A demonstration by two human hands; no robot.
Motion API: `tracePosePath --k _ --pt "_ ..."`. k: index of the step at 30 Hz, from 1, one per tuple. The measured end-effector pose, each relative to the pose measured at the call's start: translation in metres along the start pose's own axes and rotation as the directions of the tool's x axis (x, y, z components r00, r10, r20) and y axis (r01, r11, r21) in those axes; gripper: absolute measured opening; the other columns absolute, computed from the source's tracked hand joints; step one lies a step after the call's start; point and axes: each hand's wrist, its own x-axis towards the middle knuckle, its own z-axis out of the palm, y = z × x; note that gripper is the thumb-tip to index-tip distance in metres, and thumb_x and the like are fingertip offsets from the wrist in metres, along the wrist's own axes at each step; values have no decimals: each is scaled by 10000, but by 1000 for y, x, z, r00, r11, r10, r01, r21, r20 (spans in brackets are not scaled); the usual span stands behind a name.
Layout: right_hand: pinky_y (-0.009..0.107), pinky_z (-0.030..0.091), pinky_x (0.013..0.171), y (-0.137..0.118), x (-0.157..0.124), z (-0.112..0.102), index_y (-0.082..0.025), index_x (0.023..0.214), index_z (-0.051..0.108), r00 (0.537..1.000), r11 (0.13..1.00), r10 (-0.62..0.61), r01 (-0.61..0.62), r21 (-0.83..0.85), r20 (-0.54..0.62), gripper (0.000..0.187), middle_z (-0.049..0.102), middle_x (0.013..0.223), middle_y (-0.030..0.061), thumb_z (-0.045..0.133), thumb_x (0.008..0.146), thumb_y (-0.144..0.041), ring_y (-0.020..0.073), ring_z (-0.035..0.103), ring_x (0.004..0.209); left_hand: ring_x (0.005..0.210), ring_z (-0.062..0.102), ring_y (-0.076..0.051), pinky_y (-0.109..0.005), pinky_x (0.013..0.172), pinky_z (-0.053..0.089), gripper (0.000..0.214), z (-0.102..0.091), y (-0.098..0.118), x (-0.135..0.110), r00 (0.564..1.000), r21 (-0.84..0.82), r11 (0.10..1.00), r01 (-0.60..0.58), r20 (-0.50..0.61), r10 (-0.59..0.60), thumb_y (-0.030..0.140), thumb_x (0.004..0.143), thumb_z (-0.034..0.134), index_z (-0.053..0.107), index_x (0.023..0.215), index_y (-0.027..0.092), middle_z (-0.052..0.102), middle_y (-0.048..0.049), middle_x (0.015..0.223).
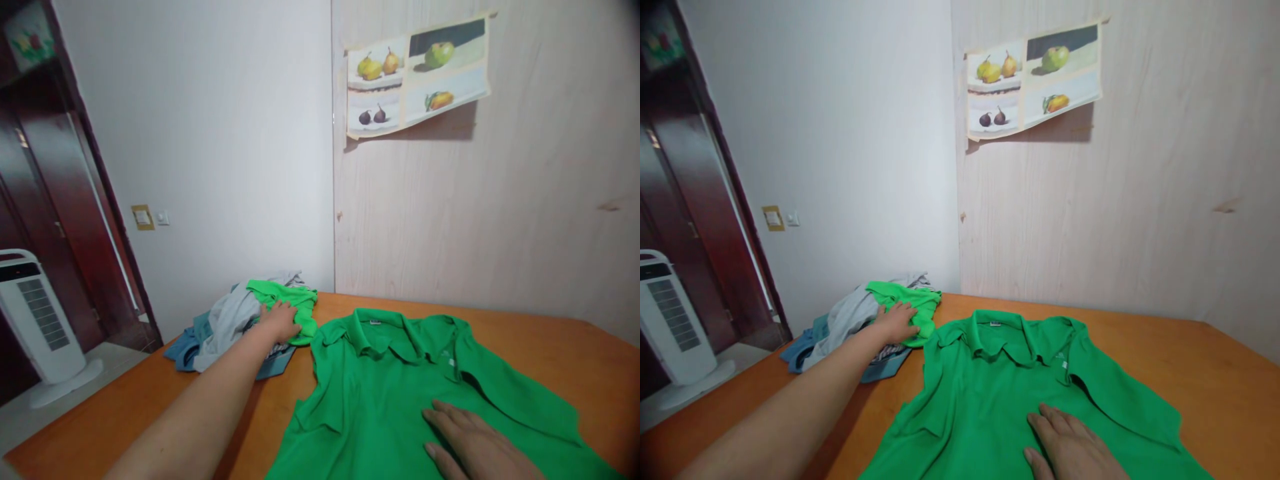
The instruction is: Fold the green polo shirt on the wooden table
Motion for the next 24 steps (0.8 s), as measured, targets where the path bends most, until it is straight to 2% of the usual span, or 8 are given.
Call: tracePosePath --k 4,6,9,12,15,18,22,24 --pt "513 413 1080 -7 -1 -9 -228 1293 645 998 997 40 -43 63 39 520 557 1385 108 478 887 -507 336 525 1268 1263 486 -352 -508 1065 295 356 -14 35 8 995 -65 997 -44 -97 37 367 825 581 667 1142 230 627 -143 1277" --pt "513 405 1085 -9 -3 -13 -213 1294 643 997 994 53 -57 94 49 524 561 1382 115 487 883 -499 337 525 1269 1116 598 -306 -392 940 424 337 -18 61 11 990 -123 987 -102 -106 89 439 848 556 696 1076 235 695 -112 1139" --pt "498 394 1093 -10 -5 -19 -204 1314 624 996 988 60 -68 137 60 523 564 1384 111 490 887 -474 325 527 1270 835 681 -277 -316 722 479 449 -15 98 14 989 -247 958 -143 -71 130 621 815 547 726 759 213 725 -87 804" --pt "456 404 1084 -8 -7 -25 -216 1330 608 996 982 61 -73 175 72 517 585 1370 96 492 889 -460 300 545 1253 802 682 -337 -352 684 475 493 -3 126 16 999 -361 932 -40 15 48 671 677 657 630 545 197 677 -103 661" --pt "420 449 1028 -2 -8 -33 -256 1329 604 993 973 101 -112 203 67 506 626 1324 73 488 891 -481 285 582 1206 857 670 -371 -363 695 474 323 8 140 17 994 -405 913 56 112 -11 436 555 787 575 501 199 672 -97 656" --pt "416 496 928 14 -7 -41 -282 1354 573 975 955 221 -217 200 0 523 659 1275 73 483 890 -506 296 633 1123 771 664 -300 -309 632 457 208 10 145 17 989 -474 878 70 148 1 241 553 734 543 479 202 632 -57 576" --pt "397 517 763 45 -4 -43 -237 1403 516 917 913 392 -379 152 -72 570 728 1097 123 476 887 -477 315 688 975 532 553 -169 -244 476 355 178 -7 149 20 984 -635 767 90 176 30 240 665 617 522 520 202 527 3 481" --pt "417 513 761 59 -3 -37 -186 1420 490 888 890 452 -441 116 -86 618 713 1121 162 485 872 -473 335 684 982 443 452 -129 -236 423 280 207 -20 151 23 984 -707 698 113 178 21 284 717 579 499 543 204 477 24 458"
